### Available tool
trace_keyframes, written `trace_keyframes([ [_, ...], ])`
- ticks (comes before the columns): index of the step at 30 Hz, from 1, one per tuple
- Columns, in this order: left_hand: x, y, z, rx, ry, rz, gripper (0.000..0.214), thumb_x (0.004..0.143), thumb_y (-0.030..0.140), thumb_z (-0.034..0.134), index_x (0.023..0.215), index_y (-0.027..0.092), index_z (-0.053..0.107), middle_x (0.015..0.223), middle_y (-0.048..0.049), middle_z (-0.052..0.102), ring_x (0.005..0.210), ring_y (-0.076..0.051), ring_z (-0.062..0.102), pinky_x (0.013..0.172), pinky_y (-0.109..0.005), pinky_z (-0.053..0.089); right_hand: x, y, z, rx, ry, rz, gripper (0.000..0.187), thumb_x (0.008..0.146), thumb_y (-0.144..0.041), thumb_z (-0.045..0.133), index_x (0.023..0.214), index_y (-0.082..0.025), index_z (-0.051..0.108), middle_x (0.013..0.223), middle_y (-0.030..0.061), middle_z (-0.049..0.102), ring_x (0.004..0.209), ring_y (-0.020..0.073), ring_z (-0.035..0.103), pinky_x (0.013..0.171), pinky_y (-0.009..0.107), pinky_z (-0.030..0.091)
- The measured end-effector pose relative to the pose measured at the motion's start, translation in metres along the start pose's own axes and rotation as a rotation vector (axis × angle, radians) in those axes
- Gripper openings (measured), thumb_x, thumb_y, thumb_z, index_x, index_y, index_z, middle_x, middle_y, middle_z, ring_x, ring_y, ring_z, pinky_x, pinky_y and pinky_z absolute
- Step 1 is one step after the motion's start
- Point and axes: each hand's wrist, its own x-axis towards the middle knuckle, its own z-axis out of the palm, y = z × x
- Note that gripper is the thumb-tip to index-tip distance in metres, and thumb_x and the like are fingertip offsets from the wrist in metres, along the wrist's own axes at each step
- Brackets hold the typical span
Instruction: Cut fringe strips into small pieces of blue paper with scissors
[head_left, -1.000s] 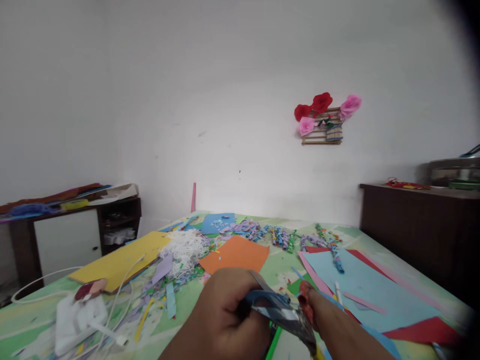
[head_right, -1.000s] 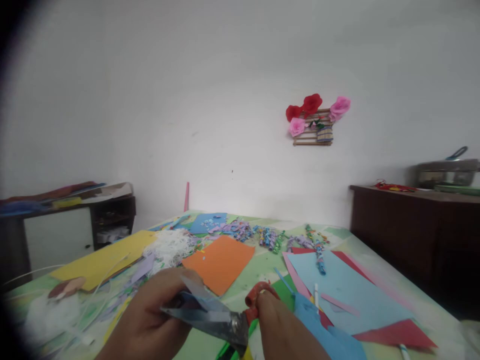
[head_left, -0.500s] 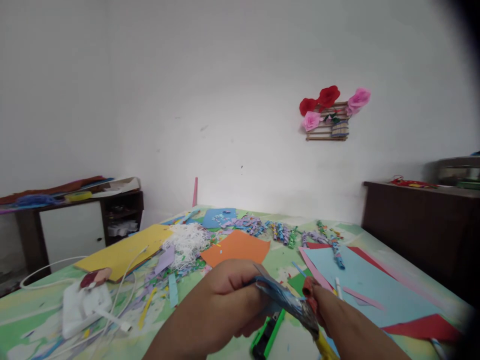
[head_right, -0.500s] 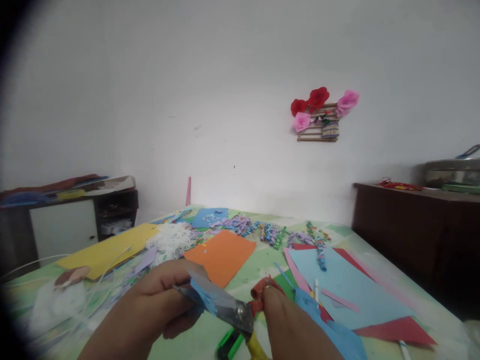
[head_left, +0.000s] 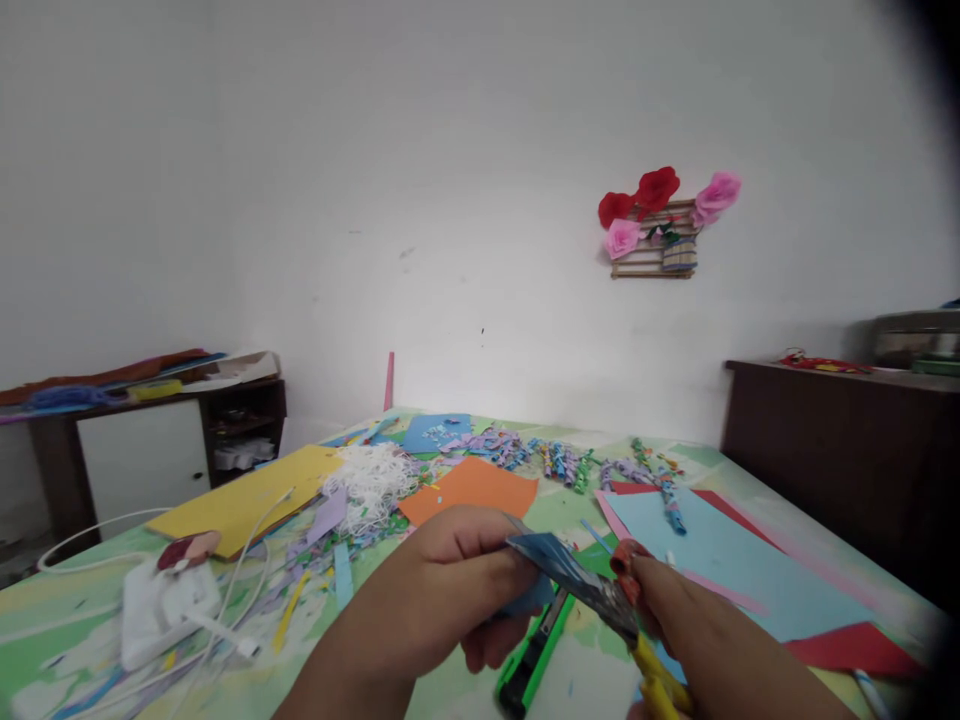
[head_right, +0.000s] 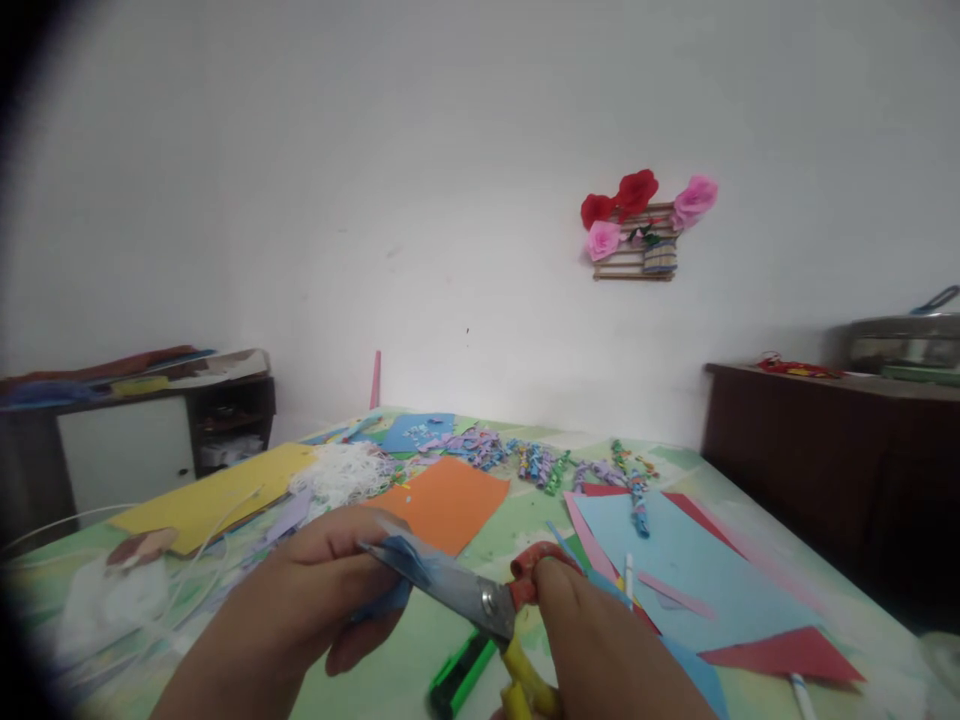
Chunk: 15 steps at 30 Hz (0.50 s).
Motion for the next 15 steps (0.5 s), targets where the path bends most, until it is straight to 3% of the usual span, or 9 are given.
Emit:
trace_keyframes([
  [7, 0.001, 0.002, 0.009, 0.187, 0.261, 0.159, 0.028, 0.078, 0.037, 0.046, 0.064, 0.014, 0.054, 0.056, 0.0024, 0.049, 0.046, -0.006, 0.040, 0.044, -0.016, 0.032, -0.001, 0.011, -0.004, 0.059, 0.003, 0.019, 0.063, 0.056, -0.027, 0.064, 0.114, -0.016, 0.042, 0.115, 0.0168, 0.054, 0.097, 0.0318, 0.056, 0.072, 0.035, 0.050],
  [12, 0.000, 0.002, 0.012, 0.304, 0.324, 0.201, 0.030, 0.081, 0.033, 0.041, 0.064, 0.014, 0.055, 0.057, 0.0019, 0.049, 0.047, -0.007, 0.042, 0.045, -0.018, 0.034, -0.003, 0.005, -0.008, 0.091, 0.055, 0.006, 0.054, 0.059, -0.023, 0.058, 0.111, -0.017, 0.044, 0.107, 0.0133, 0.060, 0.091, 0.0288, 0.059, 0.070, 0.032, 0.049],
  [15, 0.000, 0.000, 0.015, 0.448, 0.320, 0.325, 0.029, 0.082, 0.030, 0.040, 0.061, 0.015, 0.054, 0.056, 0.0012, 0.051, 0.046, -0.008, 0.043, 0.044, -0.017, 0.034, -0.003, -0.001, -0.013, 0.131, 0.034, -0.011, 0.052, 0.060, -0.024, 0.057, 0.110, -0.018, 0.045, 0.102, 0.0114, 0.062, 0.089, 0.0279, 0.059, 0.069, 0.031, 0.049],
])
